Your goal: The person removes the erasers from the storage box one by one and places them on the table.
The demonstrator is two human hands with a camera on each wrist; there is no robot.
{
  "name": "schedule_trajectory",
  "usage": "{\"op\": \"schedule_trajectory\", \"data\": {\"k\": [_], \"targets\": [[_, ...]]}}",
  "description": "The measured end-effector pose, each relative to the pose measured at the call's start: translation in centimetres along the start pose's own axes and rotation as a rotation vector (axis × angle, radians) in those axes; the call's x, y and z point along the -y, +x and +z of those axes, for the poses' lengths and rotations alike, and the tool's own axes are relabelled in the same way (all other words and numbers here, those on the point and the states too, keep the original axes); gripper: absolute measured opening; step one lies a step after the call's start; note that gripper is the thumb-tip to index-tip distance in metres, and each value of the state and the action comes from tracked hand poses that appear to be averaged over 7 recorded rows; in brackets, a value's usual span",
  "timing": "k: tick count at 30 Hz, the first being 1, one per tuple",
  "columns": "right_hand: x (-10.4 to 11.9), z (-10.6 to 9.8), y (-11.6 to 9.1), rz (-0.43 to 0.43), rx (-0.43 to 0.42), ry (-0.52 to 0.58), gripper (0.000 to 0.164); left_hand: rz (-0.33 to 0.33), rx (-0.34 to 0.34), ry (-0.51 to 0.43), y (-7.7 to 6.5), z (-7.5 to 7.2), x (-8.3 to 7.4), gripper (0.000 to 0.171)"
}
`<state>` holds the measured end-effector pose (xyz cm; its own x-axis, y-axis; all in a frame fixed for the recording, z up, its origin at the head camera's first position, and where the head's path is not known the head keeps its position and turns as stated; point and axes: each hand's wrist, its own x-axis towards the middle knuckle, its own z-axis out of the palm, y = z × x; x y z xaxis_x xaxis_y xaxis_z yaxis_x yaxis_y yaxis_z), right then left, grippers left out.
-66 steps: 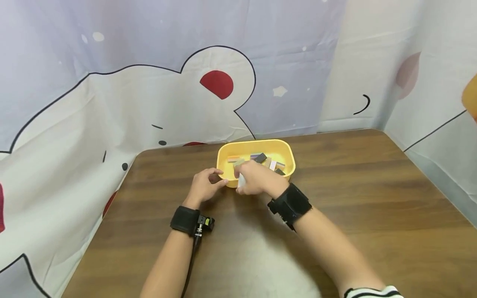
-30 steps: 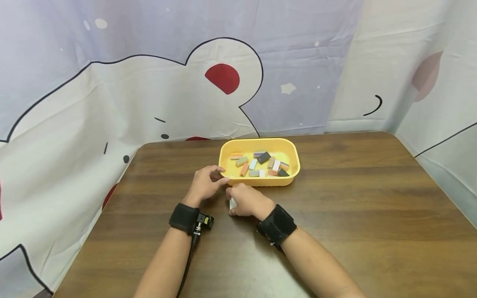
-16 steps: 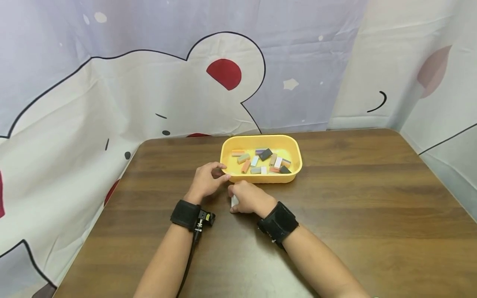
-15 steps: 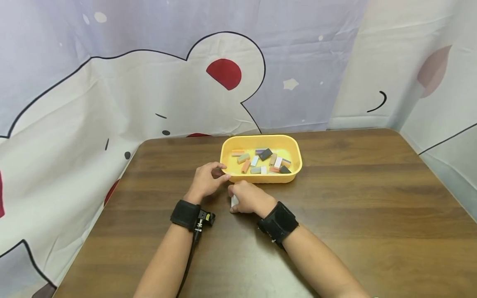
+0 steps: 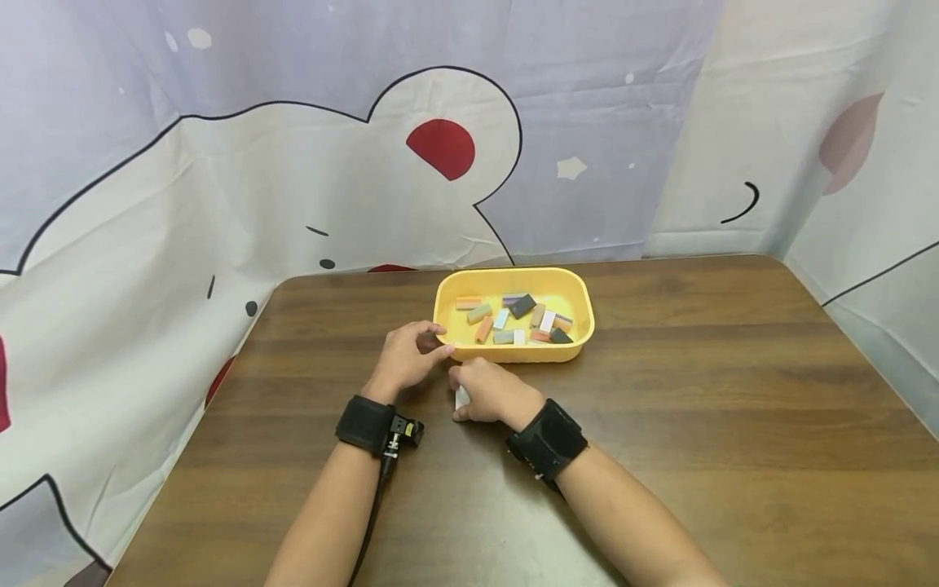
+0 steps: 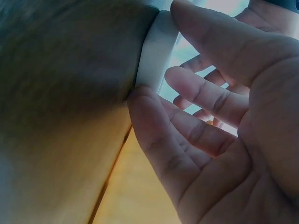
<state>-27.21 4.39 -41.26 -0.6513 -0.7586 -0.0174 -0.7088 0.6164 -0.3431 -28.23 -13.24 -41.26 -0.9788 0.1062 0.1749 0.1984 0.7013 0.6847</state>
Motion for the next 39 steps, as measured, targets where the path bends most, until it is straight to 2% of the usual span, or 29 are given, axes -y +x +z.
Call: {"op": "schedule_trajectory", "data": {"k": [11, 20, 26, 32, 36, 39], "targets": [[0.3, 0.0, -0.3, 0.019, 0.002, 0.01, 0.031, 0.004, -0.002, 0.009, -0.1, 0.1, -0.1, 0.032], [0.8, -1.1, -1.1, -0.008, 0.002, 0.001, 0.027, 0.019, -0.016, 0.004, -0.2, 0.1, 0.1, 0.032], [1.3, -2.9, -2.4, -0.064, -0.11, 0.116, 0.017, 0.023, -0.003, 0.002, -0.3, 0.2, 0.0, 0.031], [0.0, -5.5, -3.4, -0.086, -0.237, 0.154, 0.015, 0.022, 0.025, 0.001, 0.0, 0.8, -0.6, 0.031], [-1.5, -8.4, -3.1, -0.021, -0.279, 0.173, 0.014, 0.041, 0.026, -0.021, 0.2, 1.1, -1.0, 0.032], [-2.9, -10.2, -2.2, 0.054, -0.278, 0.135, 0.015, 0.038, 0.023, -0.025, 0.4, 1.2, -1.2, 0.032]]}}
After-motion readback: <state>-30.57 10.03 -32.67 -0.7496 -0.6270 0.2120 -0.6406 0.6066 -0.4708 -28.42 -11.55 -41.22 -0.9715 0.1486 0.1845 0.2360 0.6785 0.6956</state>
